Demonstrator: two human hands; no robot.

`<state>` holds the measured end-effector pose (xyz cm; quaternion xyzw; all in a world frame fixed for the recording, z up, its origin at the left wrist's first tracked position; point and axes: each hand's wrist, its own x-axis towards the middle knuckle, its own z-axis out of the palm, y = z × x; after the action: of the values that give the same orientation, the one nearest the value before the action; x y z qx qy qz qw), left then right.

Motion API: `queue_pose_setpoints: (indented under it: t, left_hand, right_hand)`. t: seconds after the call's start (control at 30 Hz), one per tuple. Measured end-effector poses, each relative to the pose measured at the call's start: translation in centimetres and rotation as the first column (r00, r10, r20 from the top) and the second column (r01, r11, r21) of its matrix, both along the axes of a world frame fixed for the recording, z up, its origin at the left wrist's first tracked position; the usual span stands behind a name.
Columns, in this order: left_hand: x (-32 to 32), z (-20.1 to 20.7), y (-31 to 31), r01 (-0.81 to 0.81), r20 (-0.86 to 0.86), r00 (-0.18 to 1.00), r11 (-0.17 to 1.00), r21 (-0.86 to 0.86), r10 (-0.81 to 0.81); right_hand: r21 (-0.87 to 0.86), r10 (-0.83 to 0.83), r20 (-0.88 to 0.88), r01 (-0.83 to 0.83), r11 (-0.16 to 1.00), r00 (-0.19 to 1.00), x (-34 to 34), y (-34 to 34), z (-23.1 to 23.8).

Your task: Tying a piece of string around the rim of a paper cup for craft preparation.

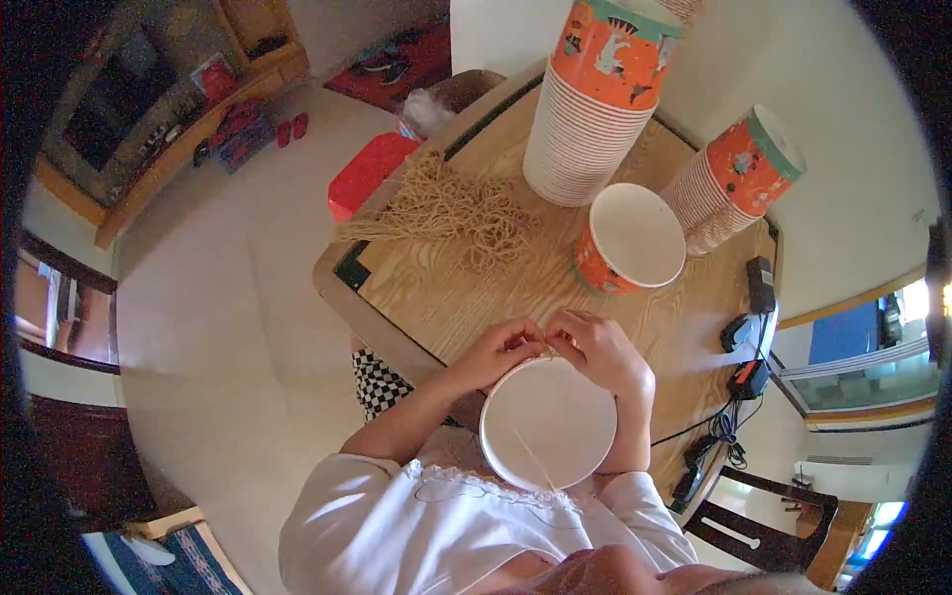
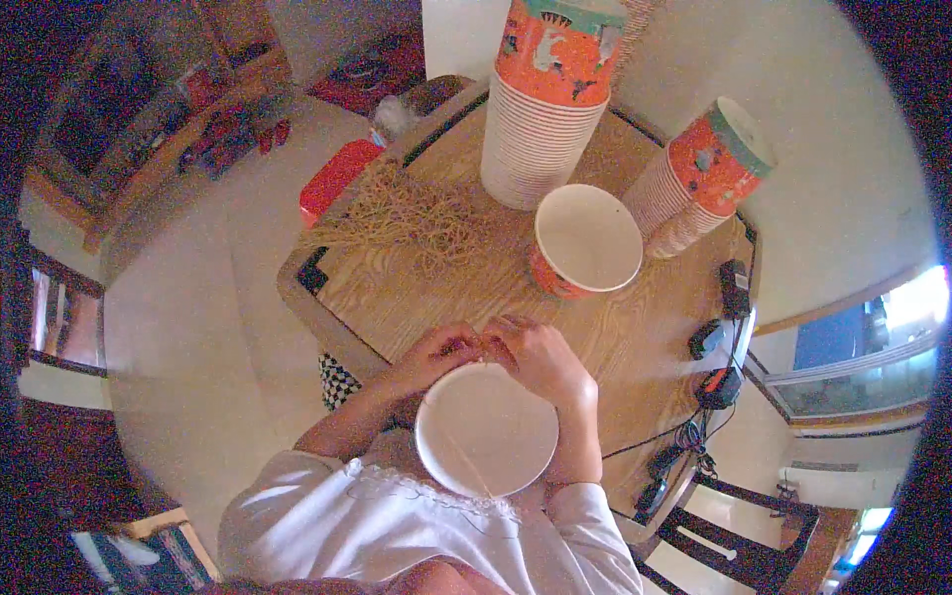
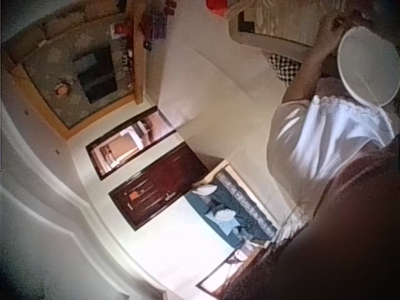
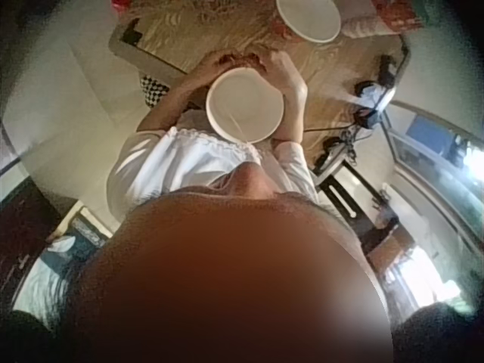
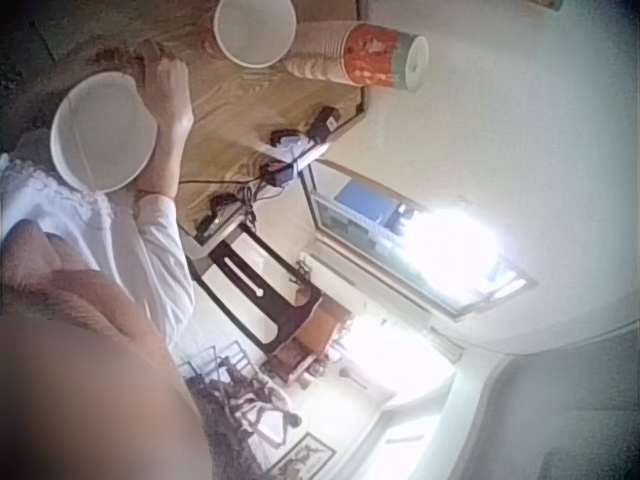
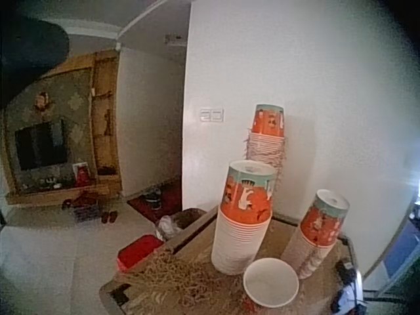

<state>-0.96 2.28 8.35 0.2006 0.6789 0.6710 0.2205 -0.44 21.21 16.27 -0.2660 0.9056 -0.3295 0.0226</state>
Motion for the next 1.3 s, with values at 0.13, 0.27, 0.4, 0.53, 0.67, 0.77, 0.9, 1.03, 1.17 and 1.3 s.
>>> queue_pose_setpoints:
  t: [0.13, 0.27, 0.4, 0.53, 0.67, 0.77, 0.9, 1.03, 1.17, 1.3]
  left_hand:
    - [0.0, 0.3, 0.0, -0.061, 0.351, 0.936, 0.976, 0.211, -0.017]
    - [-0.2, 0.9, -0.1, -0.089, 0.430, 0.903, 0.971, 0.222, -0.016]
    - [-0.4, 0.6, -0.2, -0.092, 0.515, 0.855, 0.964, 0.251, -0.053]
    - [0.1, 2.0, 0.1, -0.183, 0.598, 0.801, 0.940, 0.287, -0.026]
    - [0.3, 2.0, 0.2, -0.272, 0.639, 0.768, 0.927, 0.259, 0.047]
    - [0.2, 1.3, -0.2, -0.251, 0.667, 0.745, 0.929, 0.271, 0.007]
    - [0.4, 1.5, 0.1, -0.300, 0.705, 0.710, 0.907, 0.295, 0.006]
    - [0.1, 1.2, 0.3, -0.210, 0.623, 0.781, 0.922, 0.325, -0.042]
    - [0.1, 0.8, 0.6, -0.170, 0.589, 0.806, 0.926, 0.336, -0.066]
    - [0.3, 0.9, 0.7, -0.220, 0.647, 0.760, 0.914, 0.341, -0.058]
  right_hand:
    - [0.041, 0.008, 0.020, -0.009, 0.999, 1.000, 0.0, 0.1, -0.3]
    - [0.003, 0.007, 0.007, -0.007, 1.000, 1.000, 0.0, 0.0, 0.1]
    - [-0.002, 0.012, 0.043, -0.012, 1.000, 0.999, 0.1, -0.1, 0.6]
    - [-0.017, -0.004, 0.030, 0.004, 1.000, 1.000, 0.2, 0.0, 0.4]
    - [-0.091, -0.026, 0.038, 0.029, 0.995, 0.999, 0.3, 0.0, 0.7]
    - [-0.055, -0.016, 0.000, 0.016, 0.998, 1.000, 0.3, 0.1, 1.0]
    - [-0.034, -0.001, -0.008, 0.000, 0.999, 1.000, 0.3, 0.3, 1.1]
    - [-0.026, 0.001, 0.029, 0.000, 1.000, 1.000, 0.4, 0.3, 1.2]
    - [-0.018, -0.019, 0.078, 0.020, 1.000, 0.997, 0.4, 0.3, 1.0]
    - [-0.017, -0.002, 0.073, 0.003, 1.000, 0.997, 0.4, 0.5, 0.9]
